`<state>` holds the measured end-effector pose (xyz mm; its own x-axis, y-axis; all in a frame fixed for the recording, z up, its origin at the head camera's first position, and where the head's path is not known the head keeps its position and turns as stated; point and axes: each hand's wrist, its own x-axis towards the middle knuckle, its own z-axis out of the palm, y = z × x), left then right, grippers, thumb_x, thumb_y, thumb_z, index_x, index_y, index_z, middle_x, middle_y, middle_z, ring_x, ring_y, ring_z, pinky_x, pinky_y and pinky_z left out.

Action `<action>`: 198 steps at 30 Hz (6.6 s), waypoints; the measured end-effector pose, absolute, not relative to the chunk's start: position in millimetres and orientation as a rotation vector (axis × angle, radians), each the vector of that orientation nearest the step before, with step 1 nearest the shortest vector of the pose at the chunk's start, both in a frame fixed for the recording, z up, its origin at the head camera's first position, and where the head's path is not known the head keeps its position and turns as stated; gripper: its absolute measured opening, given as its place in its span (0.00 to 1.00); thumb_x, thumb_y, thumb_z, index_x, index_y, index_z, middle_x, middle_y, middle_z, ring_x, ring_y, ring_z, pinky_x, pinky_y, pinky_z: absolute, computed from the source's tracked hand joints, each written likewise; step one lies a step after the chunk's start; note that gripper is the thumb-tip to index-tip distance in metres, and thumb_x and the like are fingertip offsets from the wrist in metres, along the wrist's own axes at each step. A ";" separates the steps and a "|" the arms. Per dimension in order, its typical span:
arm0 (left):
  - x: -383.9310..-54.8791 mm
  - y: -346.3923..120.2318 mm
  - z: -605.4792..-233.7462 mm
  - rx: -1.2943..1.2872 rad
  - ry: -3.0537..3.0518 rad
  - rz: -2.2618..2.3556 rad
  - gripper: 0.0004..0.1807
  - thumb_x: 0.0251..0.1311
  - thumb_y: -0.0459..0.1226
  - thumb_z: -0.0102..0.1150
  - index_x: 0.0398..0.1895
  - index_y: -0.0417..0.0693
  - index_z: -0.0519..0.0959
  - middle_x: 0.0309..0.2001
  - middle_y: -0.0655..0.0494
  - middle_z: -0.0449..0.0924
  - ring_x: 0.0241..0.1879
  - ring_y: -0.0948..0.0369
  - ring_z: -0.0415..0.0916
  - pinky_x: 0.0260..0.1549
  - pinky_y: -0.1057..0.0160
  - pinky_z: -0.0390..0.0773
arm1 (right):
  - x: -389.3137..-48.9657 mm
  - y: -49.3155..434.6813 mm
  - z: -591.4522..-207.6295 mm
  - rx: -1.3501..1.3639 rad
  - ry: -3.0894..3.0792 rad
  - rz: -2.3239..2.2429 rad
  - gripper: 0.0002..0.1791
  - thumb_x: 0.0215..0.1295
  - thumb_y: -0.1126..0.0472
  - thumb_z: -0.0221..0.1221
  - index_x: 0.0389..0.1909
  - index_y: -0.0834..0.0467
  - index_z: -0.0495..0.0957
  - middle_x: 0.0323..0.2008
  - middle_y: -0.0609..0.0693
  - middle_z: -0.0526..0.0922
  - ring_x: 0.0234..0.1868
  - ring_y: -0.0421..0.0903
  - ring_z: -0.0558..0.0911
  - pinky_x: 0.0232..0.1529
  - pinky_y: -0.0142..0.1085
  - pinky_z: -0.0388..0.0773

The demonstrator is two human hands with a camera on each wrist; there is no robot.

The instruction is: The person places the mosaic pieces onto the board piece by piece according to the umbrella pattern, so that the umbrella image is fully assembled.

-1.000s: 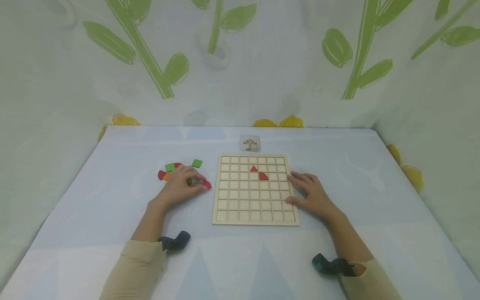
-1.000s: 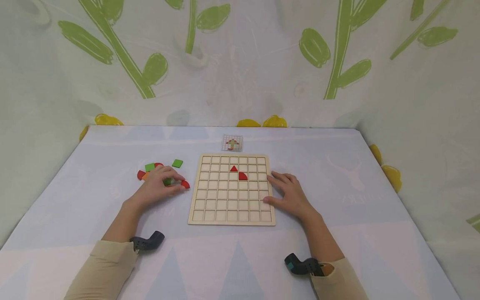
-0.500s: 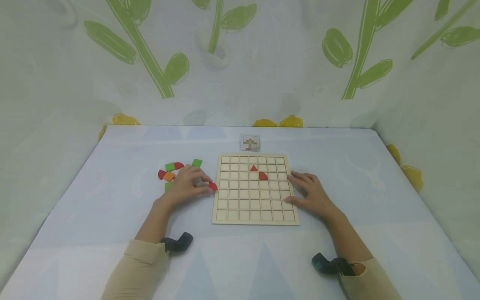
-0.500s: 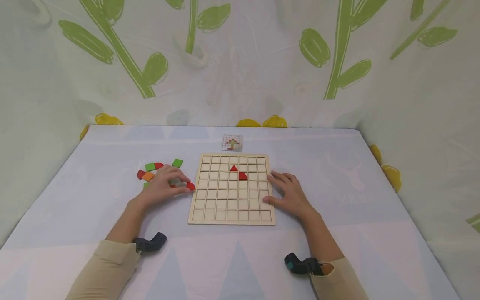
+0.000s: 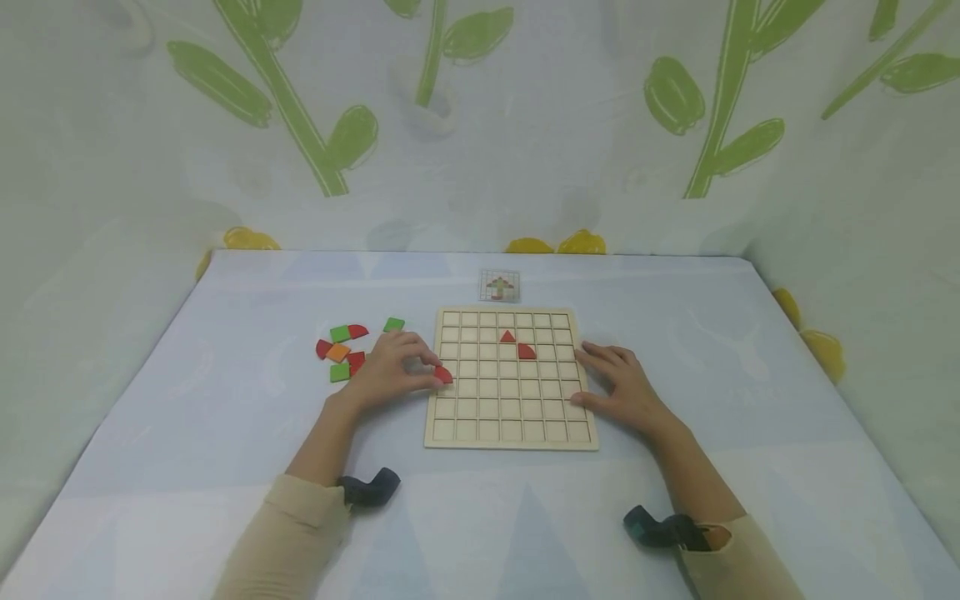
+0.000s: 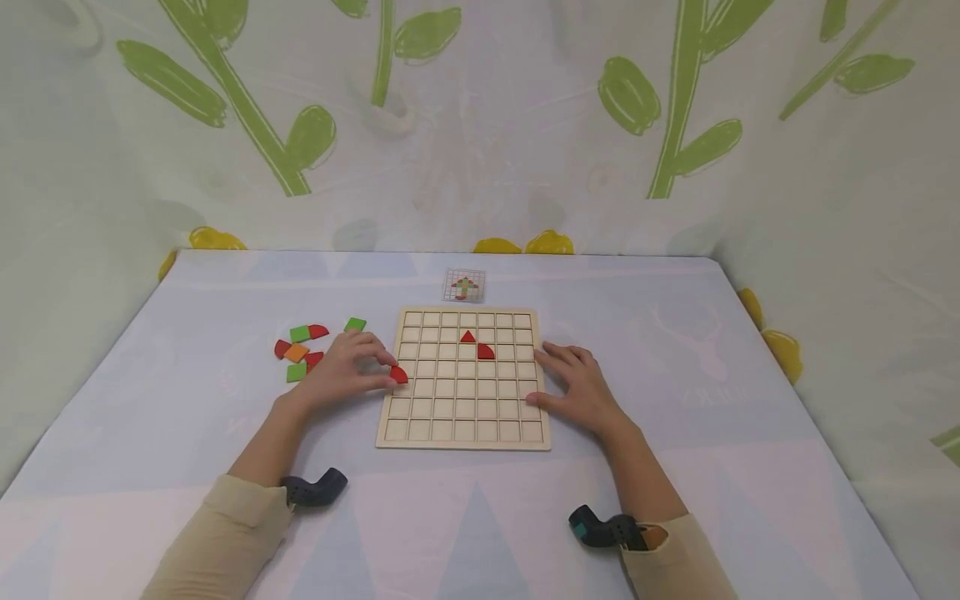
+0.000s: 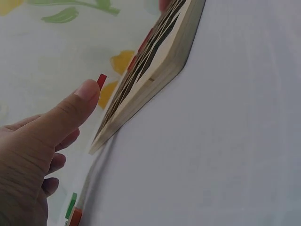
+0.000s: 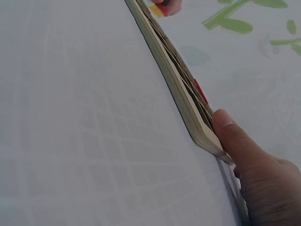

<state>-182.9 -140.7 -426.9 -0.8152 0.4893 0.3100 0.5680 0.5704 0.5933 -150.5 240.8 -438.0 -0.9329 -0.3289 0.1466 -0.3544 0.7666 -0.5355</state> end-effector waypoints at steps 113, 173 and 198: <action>-198.2 1.8 -434.3 -0.944 -2.696 -0.913 0.16 0.48 0.53 0.68 0.37 0.57 0.86 0.34 0.62 0.79 0.36 0.62 0.68 0.40 0.61 0.66 | -151.7 241.2 -440.2 0.572 -2.907 0.844 0.40 0.51 0.45 0.67 0.64 0.55 0.69 0.67 0.56 0.65 0.64 0.61 0.60 0.59 0.61 0.58; -198.1 -45.1 -428.8 -1.010 -2.838 -1.042 0.19 0.48 0.49 0.69 0.44 0.56 0.85 0.41 0.60 0.79 0.47 0.60 0.69 0.54 0.55 0.65 | -150.4 238.6 -438.2 0.522 -2.940 0.868 0.41 0.50 0.45 0.68 0.65 0.55 0.68 0.68 0.55 0.64 0.66 0.61 0.58 0.61 0.60 0.57; -188.7 -103.9 -415.1 -0.864 -2.813 -1.155 0.21 0.46 0.47 0.71 0.46 0.52 0.84 0.41 0.58 0.79 0.46 0.58 0.67 0.44 0.55 0.66 | -150.0 239.7 -438.1 0.541 -2.938 0.848 0.40 0.52 0.46 0.67 0.65 0.56 0.68 0.68 0.55 0.64 0.66 0.61 0.57 0.61 0.60 0.56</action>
<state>-188.7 -103.9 -415.1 -0.8505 0.4935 0.1820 0.4790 0.5836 0.6557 -150.0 239.7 -438.1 -0.9386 -0.3200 0.1290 -0.3395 0.7901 -0.5104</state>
